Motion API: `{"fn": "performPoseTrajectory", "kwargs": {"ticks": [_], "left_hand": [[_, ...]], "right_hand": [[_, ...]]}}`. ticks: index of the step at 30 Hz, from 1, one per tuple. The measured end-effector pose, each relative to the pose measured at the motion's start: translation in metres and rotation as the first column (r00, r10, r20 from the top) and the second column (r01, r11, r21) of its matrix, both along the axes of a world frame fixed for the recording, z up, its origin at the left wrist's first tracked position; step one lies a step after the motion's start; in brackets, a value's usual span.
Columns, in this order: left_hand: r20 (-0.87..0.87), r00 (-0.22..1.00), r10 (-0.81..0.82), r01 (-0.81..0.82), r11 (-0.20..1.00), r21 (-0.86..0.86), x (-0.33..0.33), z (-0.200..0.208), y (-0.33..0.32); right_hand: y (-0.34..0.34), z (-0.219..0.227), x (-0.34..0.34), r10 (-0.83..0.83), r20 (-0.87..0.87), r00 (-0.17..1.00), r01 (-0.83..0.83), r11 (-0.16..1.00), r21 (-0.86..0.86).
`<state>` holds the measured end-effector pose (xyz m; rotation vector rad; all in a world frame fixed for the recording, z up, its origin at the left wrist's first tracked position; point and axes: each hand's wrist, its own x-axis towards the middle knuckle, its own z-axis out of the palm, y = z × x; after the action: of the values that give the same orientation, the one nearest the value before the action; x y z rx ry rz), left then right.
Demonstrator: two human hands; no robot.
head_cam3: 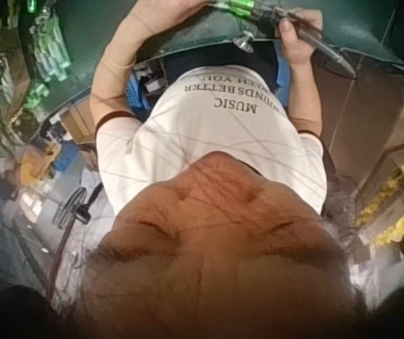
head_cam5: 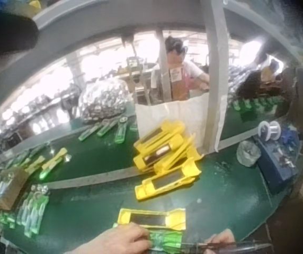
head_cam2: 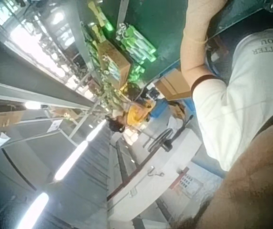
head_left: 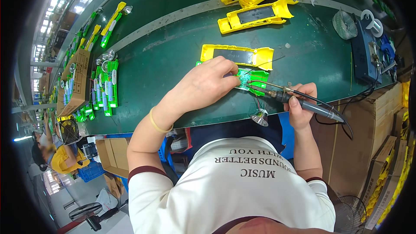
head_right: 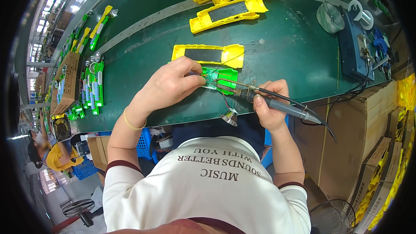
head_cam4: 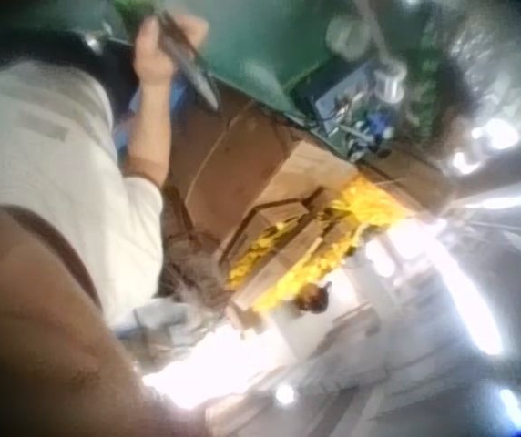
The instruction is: The person is assembling solar-powered flashlights by placing components into the housing and using a soldering iron to connect wires to the circuit board.
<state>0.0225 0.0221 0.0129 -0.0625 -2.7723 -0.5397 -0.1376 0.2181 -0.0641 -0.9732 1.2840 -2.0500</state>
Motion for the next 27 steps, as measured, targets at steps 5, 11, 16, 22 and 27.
{"fn": "performPoseTrajectory", "kwargs": {"ticks": [5, 11, 16, 22, 27], "left_hand": [[0.023, 0.999, -0.036, 0.036, 0.999, 0.001, -0.0012, 0.0018, -0.0011], [-0.025, 0.999, -0.032, 0.033, 0.999, 0.006, -0.0028, -0.0027, -0.0033], [-0.011, 1.000, -0.029, 0.029, 1.000, 0.012, -0.0015, -0.0015, -0.0042], [0.002, 1.000, -0.013, 0.013, 1.000, -0.003, -0.0015, -0.0027, -0.0022], [0.000, 1.000, -0.012, 0.012, 1.000, -0.003, -0.0023, -0.0030, -0.0031]], "right_hand": [[-0.0004, -0.0079, -0.0031, -0.015, -0.102, 0.995, 0.017, 1.000, 0.017], [-0.0004, -0.0064, -0.0007, -0.020, -0.102, 0.995, 0.025, 0.999, 0.047], [-0.0011, -0.0049, -0.0017, -0.012, -0.122, 0.992, 0.020, 0.998, 0.064], [-0.0026, -0.0035, -0.0038, -0.049, 0.047, 0.998, 0.055, 0.986, -0.156], [-0.0065, -0.0023, -0.0080, -0.231, 0.271, 0.934, 0.299, 0.922, -0.246]]}}
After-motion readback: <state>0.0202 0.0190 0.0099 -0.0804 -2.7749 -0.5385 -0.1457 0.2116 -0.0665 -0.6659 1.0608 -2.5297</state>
